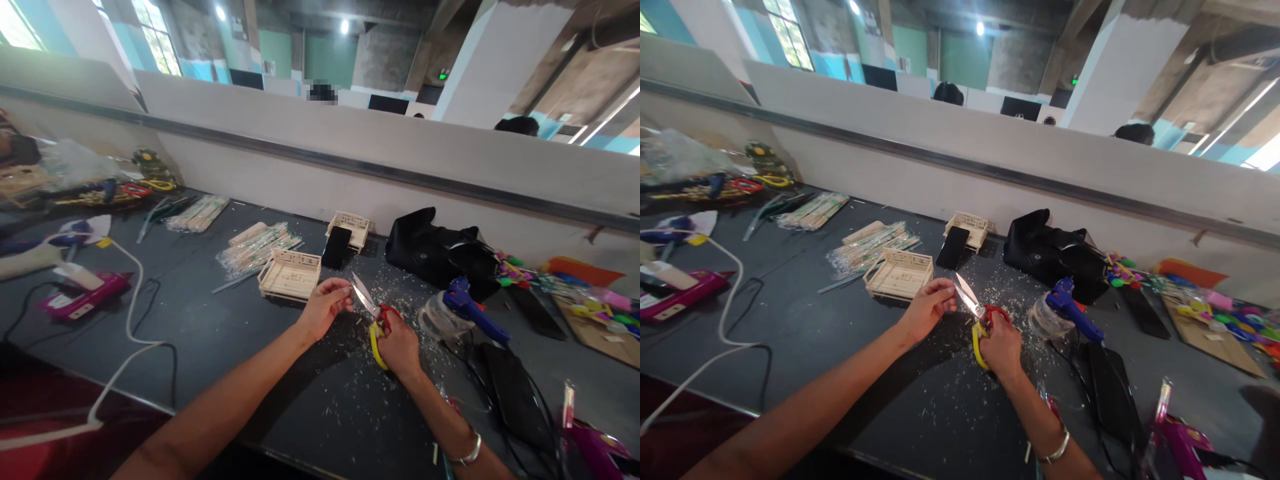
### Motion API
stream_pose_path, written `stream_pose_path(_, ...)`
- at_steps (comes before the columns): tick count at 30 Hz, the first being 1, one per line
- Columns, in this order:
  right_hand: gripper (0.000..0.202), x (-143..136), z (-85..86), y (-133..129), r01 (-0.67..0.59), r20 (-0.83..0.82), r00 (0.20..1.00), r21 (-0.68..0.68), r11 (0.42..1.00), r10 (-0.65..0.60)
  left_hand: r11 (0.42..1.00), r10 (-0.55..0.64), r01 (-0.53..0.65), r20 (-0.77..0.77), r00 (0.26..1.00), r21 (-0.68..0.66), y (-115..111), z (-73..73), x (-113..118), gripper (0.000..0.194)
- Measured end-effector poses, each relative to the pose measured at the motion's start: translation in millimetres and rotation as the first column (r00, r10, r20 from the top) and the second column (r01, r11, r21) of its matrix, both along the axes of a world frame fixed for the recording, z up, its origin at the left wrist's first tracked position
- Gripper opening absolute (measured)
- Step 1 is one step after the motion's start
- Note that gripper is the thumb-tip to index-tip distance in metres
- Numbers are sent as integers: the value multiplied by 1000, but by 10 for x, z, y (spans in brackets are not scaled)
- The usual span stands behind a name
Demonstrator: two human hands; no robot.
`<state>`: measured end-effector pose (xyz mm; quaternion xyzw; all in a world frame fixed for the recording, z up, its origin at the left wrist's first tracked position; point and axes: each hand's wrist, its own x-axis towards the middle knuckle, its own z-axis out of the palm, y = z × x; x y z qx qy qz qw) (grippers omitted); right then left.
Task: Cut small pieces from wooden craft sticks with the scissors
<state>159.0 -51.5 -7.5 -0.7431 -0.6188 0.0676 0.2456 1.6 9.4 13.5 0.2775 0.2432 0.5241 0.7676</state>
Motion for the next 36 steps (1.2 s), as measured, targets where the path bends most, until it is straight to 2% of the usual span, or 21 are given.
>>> stream_pose_path(14, 13, -14, -11, -10, -38, 179, 983, 52, 998, 28, 998, -17, 21, 56, 998, -67, 12, -78, 19, 24)
stream_pose_path(21, 13, -15, -34, -6, -115, 210, 973, 81, 990, 96, 995, -54, 63, 103, 993, -82, -17, -107, 51, 27)
stream_pose_path(27, 10, -20, -38, -21, -119, 233, 968, 86, 989, 96, 992, -90, 99, 109, 990, -76, -25, -141, 57, 28)
stream_pose_path(36, 9, -29, -73, -38, -160, 269, 955, 112, 981, 125, 993, -116, 119, 123, 986, -12, -64, -67, 54, 27)
